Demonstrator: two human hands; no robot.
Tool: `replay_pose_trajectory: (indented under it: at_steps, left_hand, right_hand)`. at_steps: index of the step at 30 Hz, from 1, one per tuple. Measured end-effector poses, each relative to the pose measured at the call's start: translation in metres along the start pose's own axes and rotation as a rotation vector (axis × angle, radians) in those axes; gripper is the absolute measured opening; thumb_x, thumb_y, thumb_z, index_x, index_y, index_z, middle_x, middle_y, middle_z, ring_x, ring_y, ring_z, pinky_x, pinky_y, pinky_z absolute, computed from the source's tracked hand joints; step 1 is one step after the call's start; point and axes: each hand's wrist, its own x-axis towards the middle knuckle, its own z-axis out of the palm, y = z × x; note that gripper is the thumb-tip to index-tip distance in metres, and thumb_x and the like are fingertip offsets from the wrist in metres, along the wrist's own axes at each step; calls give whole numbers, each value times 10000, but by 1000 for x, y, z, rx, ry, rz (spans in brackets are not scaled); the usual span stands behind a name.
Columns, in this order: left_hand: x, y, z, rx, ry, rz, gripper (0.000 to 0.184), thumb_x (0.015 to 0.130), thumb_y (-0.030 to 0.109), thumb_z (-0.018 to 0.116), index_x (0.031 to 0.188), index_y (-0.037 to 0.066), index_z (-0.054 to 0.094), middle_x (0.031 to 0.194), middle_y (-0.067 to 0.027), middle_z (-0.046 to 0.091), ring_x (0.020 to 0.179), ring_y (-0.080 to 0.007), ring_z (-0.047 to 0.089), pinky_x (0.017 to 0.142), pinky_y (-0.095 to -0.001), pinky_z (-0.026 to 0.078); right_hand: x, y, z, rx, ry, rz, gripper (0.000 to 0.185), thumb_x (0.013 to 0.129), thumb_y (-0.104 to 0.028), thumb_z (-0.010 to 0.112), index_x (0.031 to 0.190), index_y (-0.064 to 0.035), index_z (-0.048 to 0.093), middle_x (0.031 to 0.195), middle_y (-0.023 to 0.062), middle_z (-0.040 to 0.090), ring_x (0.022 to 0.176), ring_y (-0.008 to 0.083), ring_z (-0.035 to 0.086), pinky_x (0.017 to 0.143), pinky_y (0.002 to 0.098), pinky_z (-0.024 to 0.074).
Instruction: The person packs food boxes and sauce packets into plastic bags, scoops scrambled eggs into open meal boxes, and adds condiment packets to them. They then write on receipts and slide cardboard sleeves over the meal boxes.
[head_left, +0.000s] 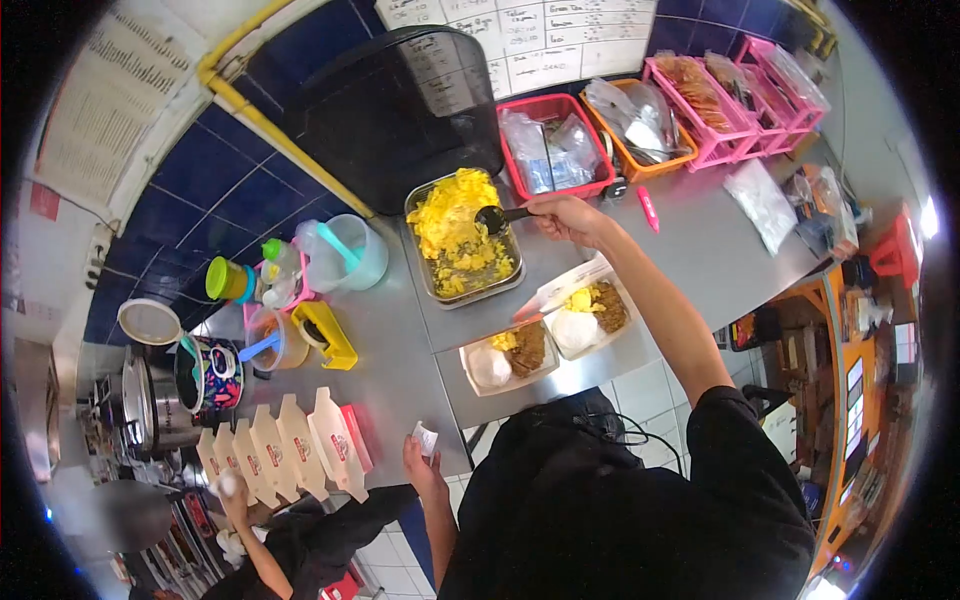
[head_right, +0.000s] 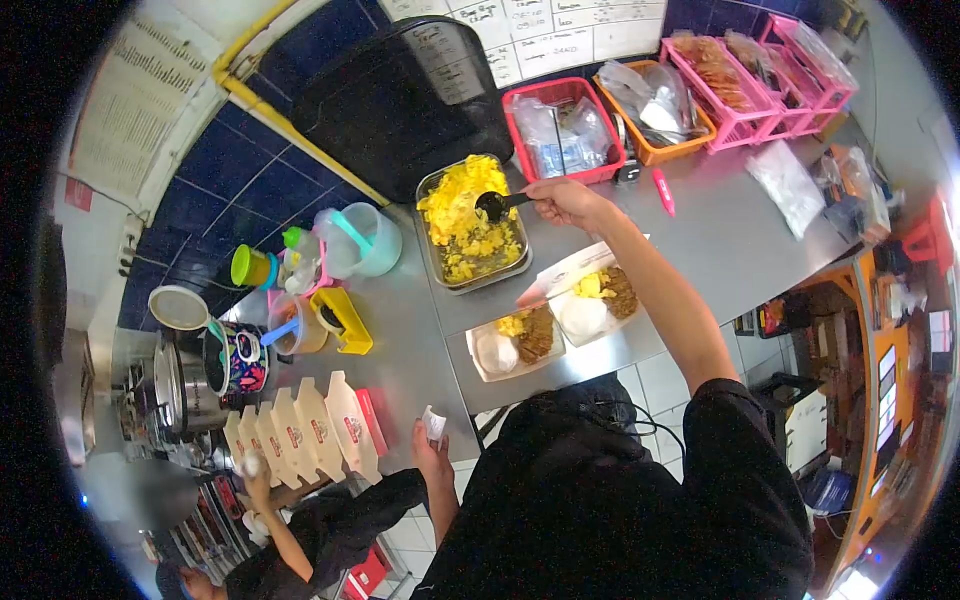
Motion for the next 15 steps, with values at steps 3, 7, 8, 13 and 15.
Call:
replay_pose_trajectory:
  at_steps: [3,7,8,13,15]
  left_hand:
    - [8,-1,8,27,-47,28,612,939,379,652,1439,85,458,1262,-58,590,1105,-174,568,889,-378,456]
    - [9,-7,16,12,-74,26,617,939,370,654,1447,84,452,1248,-58,595,1086,-168,576,864,-355,470]
    - [7,-8,15,13,-82,37,613,940,364,652,1448,84,453,1243,-58,597,1079,-169,578,864,-355,472]
    - [-5,-7,-24,-59,30,65,557,924,382,665,1387,123,495,1222,-33,599,1076,-177,585,872,-380,470]
    - [-6,-21,-50,-121,86,45,510,912,405,674,1325,140,534,1216,-31,597,1110,-200,576,912,-412,452]
  right_hand:
    - [7,13,-9,-346,37,-126,224,1015,-211,507,1078,-70,670,711,-21,535,611,99,489,530,267,384]
    - [34,60,2,-1420,37,-655,207,943,-162,568,1086,-117,712,851,122,701,796,282,695,684,427,531]
    - [37,64,5,-1421,27,-660,207,943,-162,568,1086,-117,712,851,122,701,796,282,695,684,427,531]
    - [51,59,26,-1658,-264,-435,274,895,-198,595,1127,-138,728,971,148,720,932,356,691,807,491,529]
    - [60,52,3,-1633,-363,-386,277,899,-209,598,1130,-135,730,971,141,722,941,349,693,815,483,532]
